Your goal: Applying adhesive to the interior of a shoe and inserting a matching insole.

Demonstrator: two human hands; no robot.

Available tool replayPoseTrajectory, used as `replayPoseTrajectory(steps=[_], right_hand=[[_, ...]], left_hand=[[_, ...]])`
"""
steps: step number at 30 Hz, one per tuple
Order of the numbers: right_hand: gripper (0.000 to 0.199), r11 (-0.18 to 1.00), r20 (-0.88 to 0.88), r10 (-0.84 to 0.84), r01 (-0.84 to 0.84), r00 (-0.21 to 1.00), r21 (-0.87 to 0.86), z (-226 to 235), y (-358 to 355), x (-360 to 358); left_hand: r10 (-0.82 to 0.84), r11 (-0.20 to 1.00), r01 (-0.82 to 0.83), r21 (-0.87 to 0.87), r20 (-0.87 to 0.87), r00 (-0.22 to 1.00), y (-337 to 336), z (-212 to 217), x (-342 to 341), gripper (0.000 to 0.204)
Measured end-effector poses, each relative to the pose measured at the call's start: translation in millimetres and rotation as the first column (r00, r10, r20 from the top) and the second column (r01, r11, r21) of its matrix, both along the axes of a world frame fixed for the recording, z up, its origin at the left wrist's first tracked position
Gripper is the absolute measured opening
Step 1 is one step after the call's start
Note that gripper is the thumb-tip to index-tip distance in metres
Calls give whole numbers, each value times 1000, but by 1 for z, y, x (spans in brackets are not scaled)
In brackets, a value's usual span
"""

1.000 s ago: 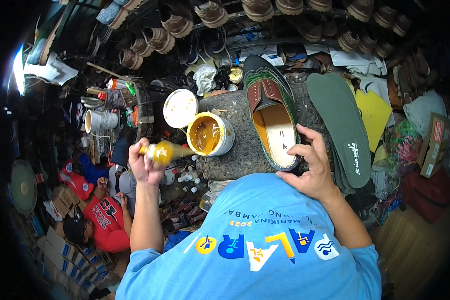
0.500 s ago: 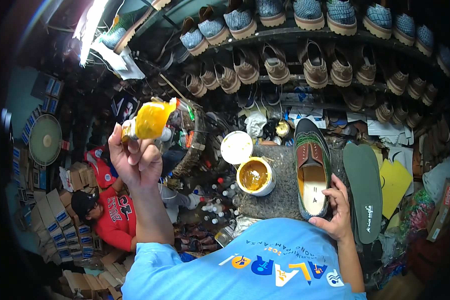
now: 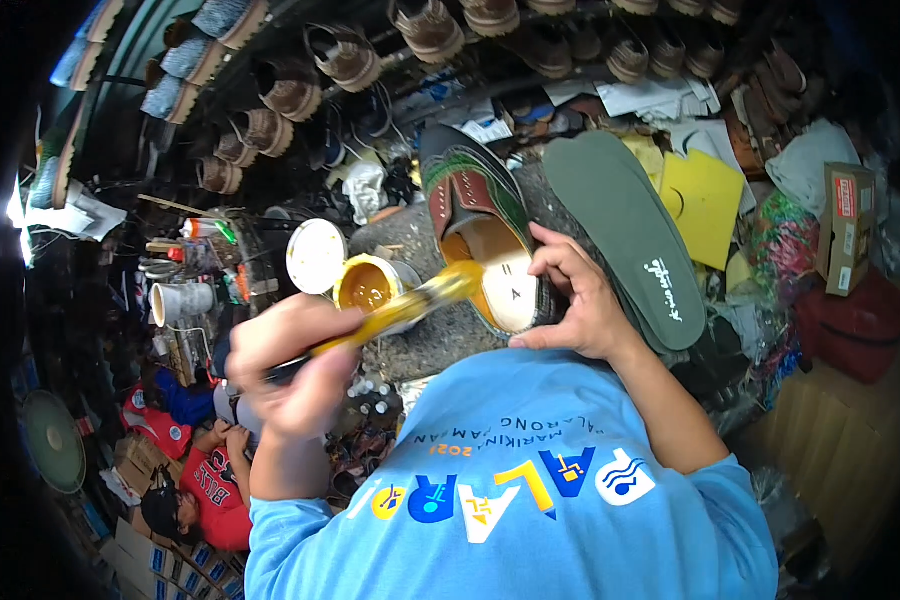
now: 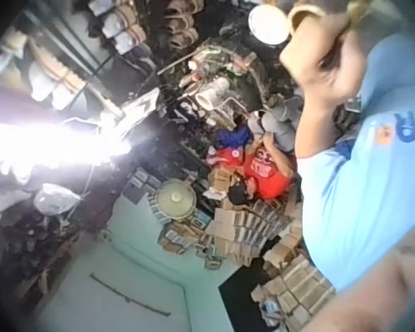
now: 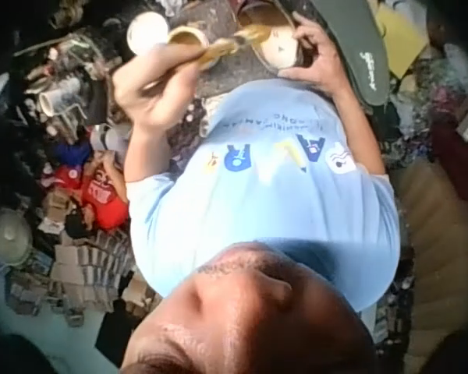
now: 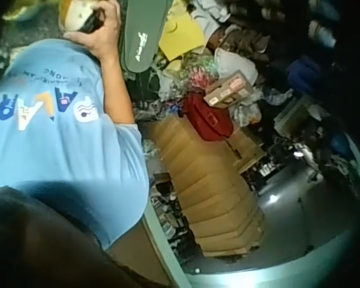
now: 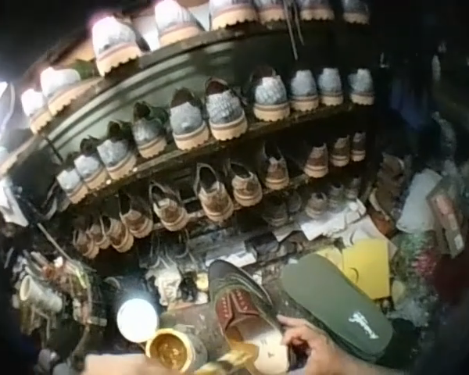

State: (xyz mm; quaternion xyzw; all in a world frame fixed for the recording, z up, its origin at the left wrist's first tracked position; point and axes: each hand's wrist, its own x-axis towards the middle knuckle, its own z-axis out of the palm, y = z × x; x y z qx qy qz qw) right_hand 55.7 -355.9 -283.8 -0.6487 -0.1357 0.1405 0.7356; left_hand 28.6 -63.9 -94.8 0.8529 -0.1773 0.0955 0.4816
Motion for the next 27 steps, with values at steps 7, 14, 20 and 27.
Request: replayPoseTrajectory(steps=[7,14,20,27], right_hand=[[79,999,17,-26,25,1000,38,2,1,0],[80,999,11,-24,24,1000,38,1,2,0],[82,998,9,21,-22,1000,64,5,1,1],[83,996,-20,26,-24,999,91,6,-1,0]], left_hand=[[32,873,-57,484,59,998,-85,-84,53,12],[51,959,-22,282,-94,994,-74,-74,43,6],[36,995,-32,98,-45,998,-78,-74,54,11],[4,966,81,247,-325,946,-68,-67,59,14]])
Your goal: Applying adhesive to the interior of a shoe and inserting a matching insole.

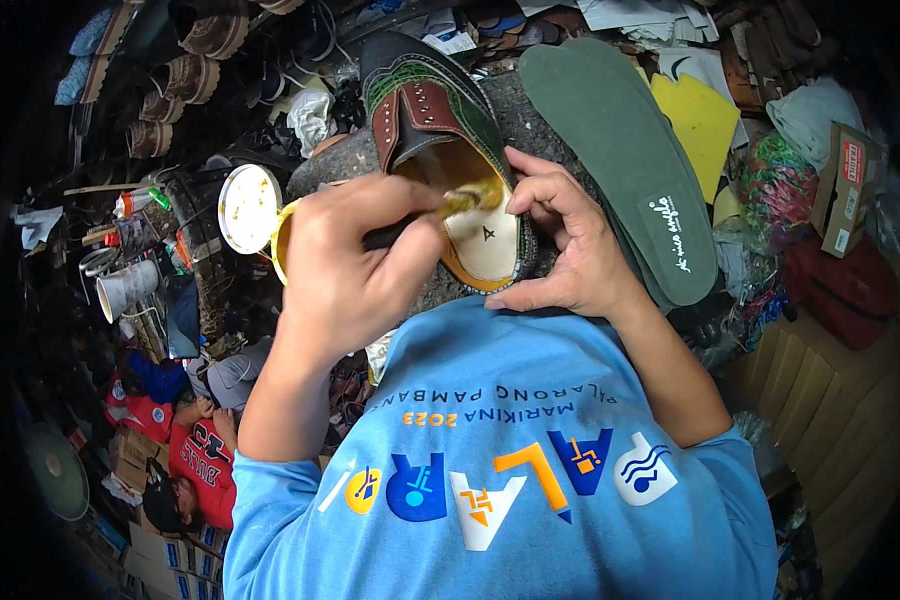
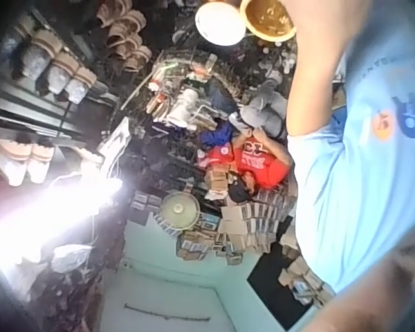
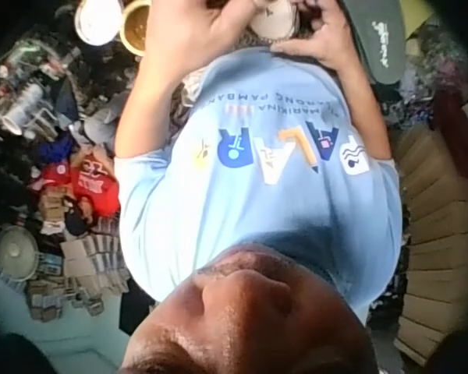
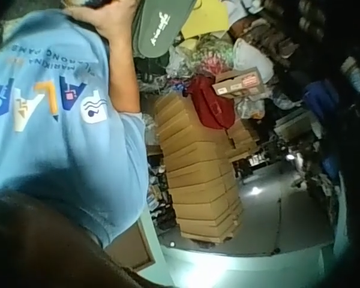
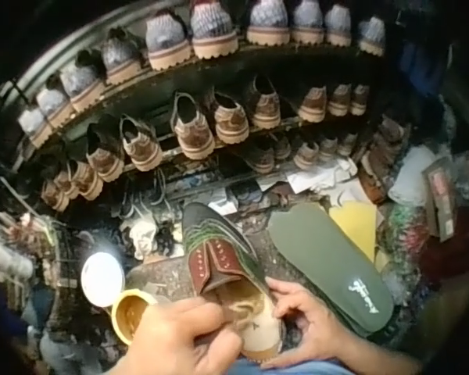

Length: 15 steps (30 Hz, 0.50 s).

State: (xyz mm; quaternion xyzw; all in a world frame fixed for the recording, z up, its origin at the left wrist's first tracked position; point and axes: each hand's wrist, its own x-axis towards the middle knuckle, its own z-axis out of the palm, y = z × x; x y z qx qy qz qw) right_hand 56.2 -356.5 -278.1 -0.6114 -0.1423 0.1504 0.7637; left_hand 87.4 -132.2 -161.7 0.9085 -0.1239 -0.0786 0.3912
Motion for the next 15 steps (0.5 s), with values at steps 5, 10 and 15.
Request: replayPoseTrajectory(steps=[5,10,15], right_hand=[[84,1000,24,10,-10,1000,-24,-1,0,0],[81,1000,17,-22,22,1000,-23,-1,1,-1],[79,997,16,-19,20,1000,-70,0,0,-1]], left_hand=[[24,999,-19,-31,147,989,2,4,-1,13],[5,991,17,-132,163,987,7,15,-11,12],[139,986,-135,-99,26,990,0,12,-17,12]])
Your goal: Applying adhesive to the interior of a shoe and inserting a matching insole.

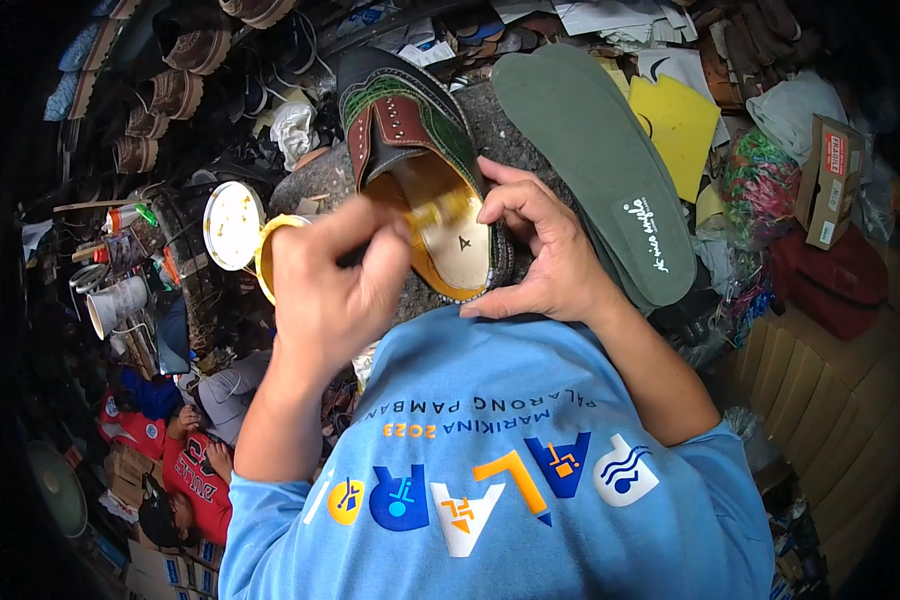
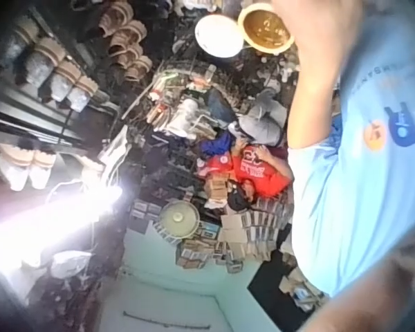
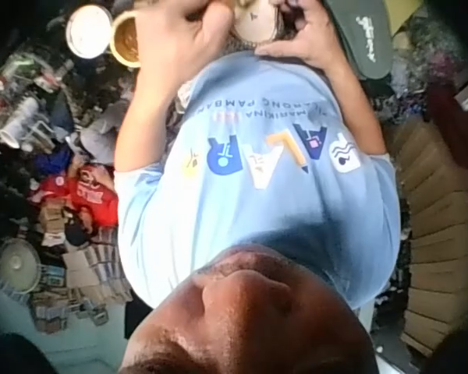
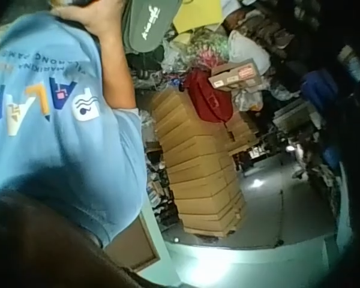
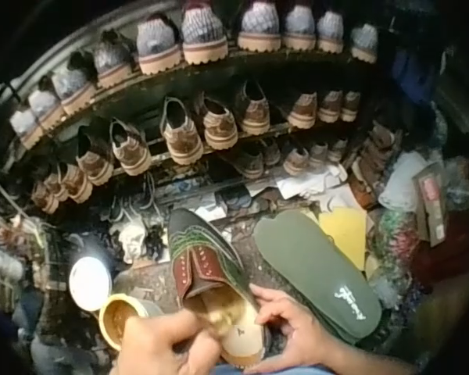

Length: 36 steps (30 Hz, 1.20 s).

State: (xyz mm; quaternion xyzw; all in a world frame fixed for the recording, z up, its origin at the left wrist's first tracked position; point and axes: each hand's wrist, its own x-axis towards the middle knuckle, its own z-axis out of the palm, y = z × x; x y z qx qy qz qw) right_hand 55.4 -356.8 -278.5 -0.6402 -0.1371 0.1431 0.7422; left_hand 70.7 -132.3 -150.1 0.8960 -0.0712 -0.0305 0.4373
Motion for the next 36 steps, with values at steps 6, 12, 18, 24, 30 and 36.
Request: replayPoseTrajectory(steps=[6,12,18,24,30,36], right_hand=[[83,994,-16,21,-19,1000,105,0,1,0],[86,992,-13,77,-75,997,98,3,-2,3],[87,989,-18,85,-83,996,126,3,-2,2],[92,987,-48,74,-66,996,146,2,-2,1],[91,984,-34,83,-76,996,159,2,-3,0],[90,986,-23,72,-67,997,153,3,-2,1]], left_hand=[[41,999,-42,18,84,996,1,3,6,13],[-151,987,135,-82,-223,963,8,-3,21,17],[-110,993,106,-49,-87,990,7,-2,21,14],[-101,989,94,-113,-60,993,10,-8,20,9],[-301,947,287,-147,-87,949,18,-6,19,8],[-396,908,377,-181,-84,914,26,-3,24,23]])
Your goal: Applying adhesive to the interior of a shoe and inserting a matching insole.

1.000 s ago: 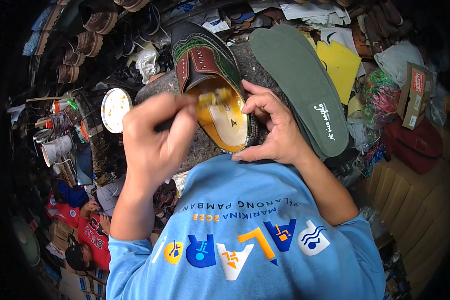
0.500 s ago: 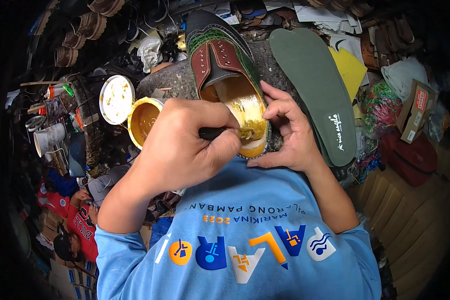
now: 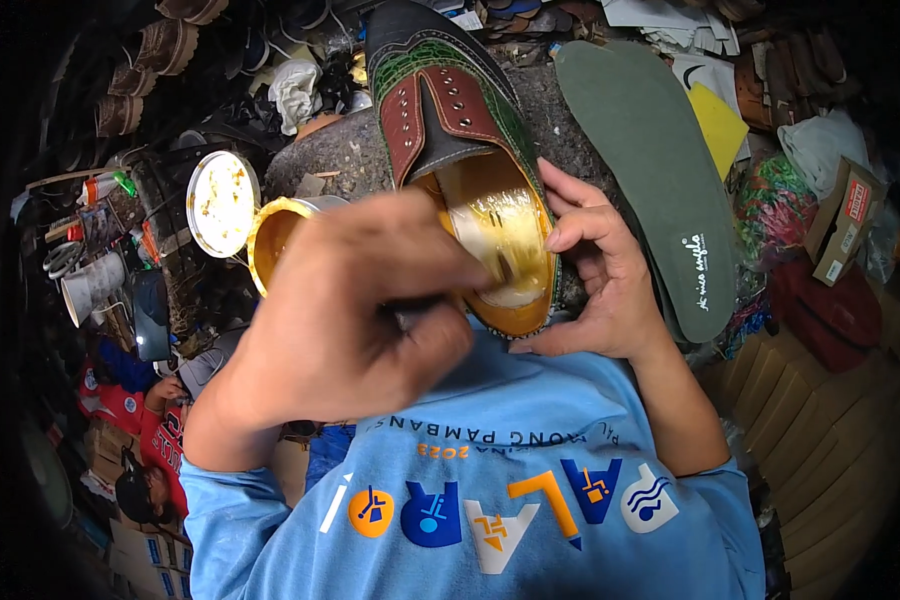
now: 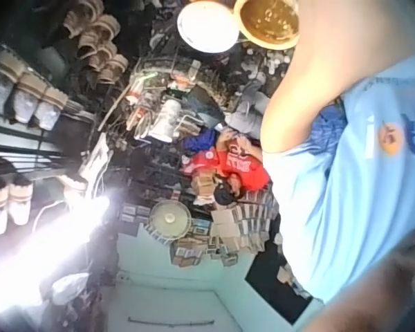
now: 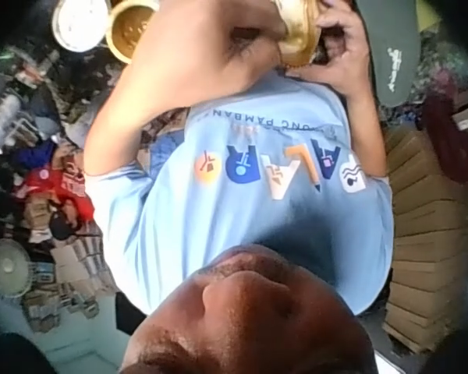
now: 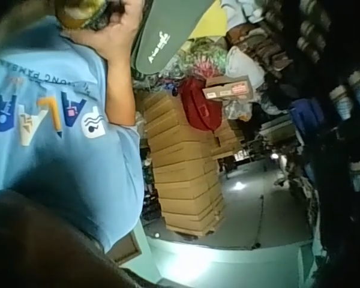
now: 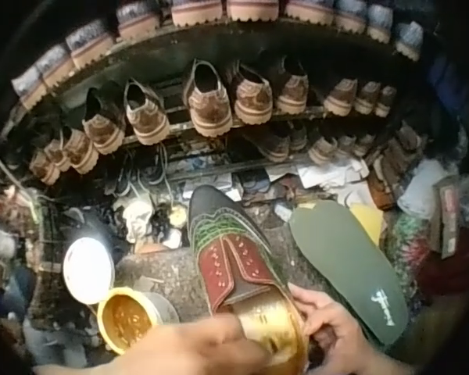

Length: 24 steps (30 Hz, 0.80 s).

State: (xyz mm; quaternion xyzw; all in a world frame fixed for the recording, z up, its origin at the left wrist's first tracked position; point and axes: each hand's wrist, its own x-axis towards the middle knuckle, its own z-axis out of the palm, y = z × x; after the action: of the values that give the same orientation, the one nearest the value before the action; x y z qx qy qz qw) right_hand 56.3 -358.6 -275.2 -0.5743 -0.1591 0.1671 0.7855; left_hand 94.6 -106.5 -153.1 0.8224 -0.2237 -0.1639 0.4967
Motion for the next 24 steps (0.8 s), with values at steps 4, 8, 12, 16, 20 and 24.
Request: replayPoseTrajectory(steps=[4,8,12,16,20,24], right_hand=[[86,1000,1,-7,7,1000,-3,2,1,1],[82,998,34,-25,27,999,-48,4,3,2],[78,997,36,-51,53,998,-50,7,5,2],[71,990,17,-95,96,995,-105,13,4,3],[69,975,84,-105,119,991,-186,13,3,5],[71,977,98,-42,62,994,-204,13,1,6]], left_hand=[[-14,1000,14,-25,-32,999,2,0,7,24],[-6,998,7,56,-10,1000,0,2,14,25],[-142,990,142,-16,-213,967,-4,6,21,29],[-135,989,143,31,-180,974,-7,9,31,33],[-258,963,270,15,-255,932,-11,14,39,33],[-296,940,328,95,-254,921,-16,24,45,30]])
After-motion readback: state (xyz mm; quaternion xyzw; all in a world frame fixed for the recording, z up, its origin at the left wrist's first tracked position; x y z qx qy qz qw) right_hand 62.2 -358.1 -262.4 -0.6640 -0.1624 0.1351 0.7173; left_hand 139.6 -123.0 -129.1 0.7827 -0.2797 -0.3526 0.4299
